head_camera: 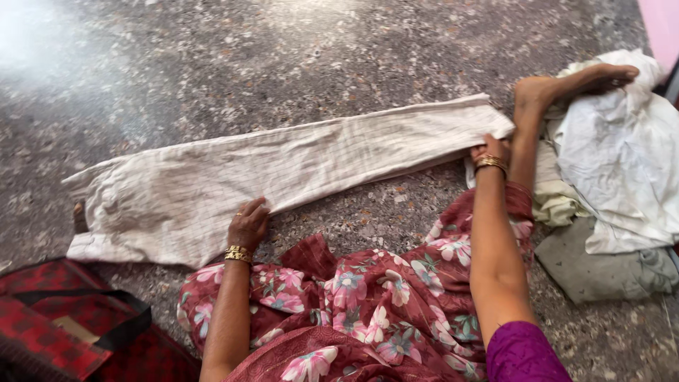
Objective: The person folds a pair of trousers by hand on the floor, smoothing the fabric and folding the legs together before rolling them into a bundle.
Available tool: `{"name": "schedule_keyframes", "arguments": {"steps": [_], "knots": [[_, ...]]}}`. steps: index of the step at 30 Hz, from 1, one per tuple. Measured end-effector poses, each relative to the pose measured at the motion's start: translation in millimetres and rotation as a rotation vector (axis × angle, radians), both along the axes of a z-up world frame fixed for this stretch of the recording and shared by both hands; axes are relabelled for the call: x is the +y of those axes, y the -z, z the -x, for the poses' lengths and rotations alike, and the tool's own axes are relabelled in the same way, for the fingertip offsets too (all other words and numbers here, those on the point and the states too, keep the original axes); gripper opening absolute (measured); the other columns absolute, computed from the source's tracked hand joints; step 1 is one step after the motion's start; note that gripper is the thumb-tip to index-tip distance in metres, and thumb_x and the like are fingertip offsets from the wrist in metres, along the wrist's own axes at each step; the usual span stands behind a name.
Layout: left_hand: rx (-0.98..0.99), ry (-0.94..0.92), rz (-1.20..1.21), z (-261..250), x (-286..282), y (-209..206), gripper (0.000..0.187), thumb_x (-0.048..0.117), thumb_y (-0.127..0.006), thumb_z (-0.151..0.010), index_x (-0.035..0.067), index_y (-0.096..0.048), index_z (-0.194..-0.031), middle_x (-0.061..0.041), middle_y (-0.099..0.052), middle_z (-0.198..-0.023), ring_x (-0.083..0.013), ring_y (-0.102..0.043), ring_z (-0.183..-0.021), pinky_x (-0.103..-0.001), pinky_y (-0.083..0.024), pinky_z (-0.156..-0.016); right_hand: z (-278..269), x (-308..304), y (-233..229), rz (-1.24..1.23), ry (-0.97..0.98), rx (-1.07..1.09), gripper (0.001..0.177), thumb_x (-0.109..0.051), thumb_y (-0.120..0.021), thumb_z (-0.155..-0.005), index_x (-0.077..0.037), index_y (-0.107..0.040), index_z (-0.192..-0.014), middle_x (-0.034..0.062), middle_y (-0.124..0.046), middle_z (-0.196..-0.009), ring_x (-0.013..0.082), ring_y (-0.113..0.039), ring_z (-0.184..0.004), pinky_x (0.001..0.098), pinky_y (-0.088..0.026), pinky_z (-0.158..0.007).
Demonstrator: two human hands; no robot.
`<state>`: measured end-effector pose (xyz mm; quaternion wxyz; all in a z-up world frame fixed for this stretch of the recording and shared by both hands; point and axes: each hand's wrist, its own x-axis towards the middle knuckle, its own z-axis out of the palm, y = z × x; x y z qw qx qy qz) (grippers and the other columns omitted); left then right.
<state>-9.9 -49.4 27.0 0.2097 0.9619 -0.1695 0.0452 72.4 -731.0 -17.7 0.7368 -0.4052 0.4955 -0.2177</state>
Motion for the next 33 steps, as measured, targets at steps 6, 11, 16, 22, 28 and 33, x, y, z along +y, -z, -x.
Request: {"name": "schedule_keyframes", "arguments": {"steps": [6, 11, 16, 22, 28, 33], "knots": [[0.020, 0.018, 0.001, -1, -1, -2, 0.011, 0.019, -0.071, -0.089, 0.016, -0.071, -0.100, -0.002, -0.066, -0.134, -0.0313, -0.063, -0.122, -0.045, -0.051, -0.103, 19, 30, -22, 0.545, -0.287, 0.605, 0.055, -0.004, -0.061, -0.097, -0.008, -0.052, -0.151, 0.0145, -0.073, -0.127, 0.0267, -0.076, -0.086, 0.0471, -0.064, -0.073], [-0.068, -0.012, 0.039, -8, -20, 22, 0.036, 0.038, -0.061, -0.098, 0.019, -0.065, -0.128, -0.002, -0.053, -0.156, -0.0230, -0.047, -0.146, -0.048, -0.032, -0.125, 16, 104, -17, 1.576, -0.485, 0.394, 0.083, -0.008, -0.072, -0.101, -0.005, -0.020, -0.166, 0.0259, -0.042, -0.163, 0.0379, -0.048, -0.145, 0.0483, -0.047, -0.114], [0.084, -0.123, -0.311, -17, -67, 38, 0.068, 0.064, -0.037, -0.099, 0.029, -0.037, -0.157, -0.002, -0.019, -0.170, -0.0252, -0.015, -0.155, -0.059, -0.006, -0.122, 18, 252, 15, 1.767, -1.070, 0.056, 0.069, -0.046, -0.051, -0.104, -0.017, -0.030, -0.162, 0.0132, -0.026, -0.170, 0.0326, -0.023, -0.157, 0.0649, -0.020, -0.124], [0.181, -0.126, -0.341, -12, -64, 47, 0.070, 0.070, -0.032, -0.096, 0.035, -0.033, -0.157, 0.002, -0.014, -0.171, -0.0268, -0.010, -0.157, -0.061, 0.000, -0.122, 27, 287, 20, 1.696, -1.365, 0.408, 0.081, -0.076, -0.016, -0.096, -0.031, -0.015, -0.164, 0.0015, -0.001, -0.173, 0.0260, -0.001, -0.158, 0.0597, 0.006, -0.124], [0.068, -0.227, -0.226, -49, -103, 95, 0.058, 0.057, -0.027, -0.111, 0.030, -0.036, -0.161, 0.003, -0.018, -0.177, -0.0197, -0.015, -0.163, -0.061, -0.002, -0.130, 25, 315, -2, 1.602, -1.406, 0.364, 0.069, -0.061, -0.025, -0.104, -0.023, -0.021, -0.163, 0.0064, -0.004, -0.174, 0.0268, -0.003, -0.159, 0.0622, 0.006, -0.121], [0.175, -0.258, -0.242, -75, -142, 74, 0.059, 0.055, -0.026, -0.105, 0.036, -0.032, -0.160, 0.004, -0.011, -0.172, -0.0279, -0.005, -0.159, -0.071, 0.008, -0.117, 1, 376, -5, 1.632, -1.541, 0.081, 0.063, -0.050, -0.030, -0.107, -0.023, -0.025, -0.164, 0.0019, -0.011, -0.173, 0.0207, -0.008, -0.159, 0.0555, 0.003, -0.126]]}}
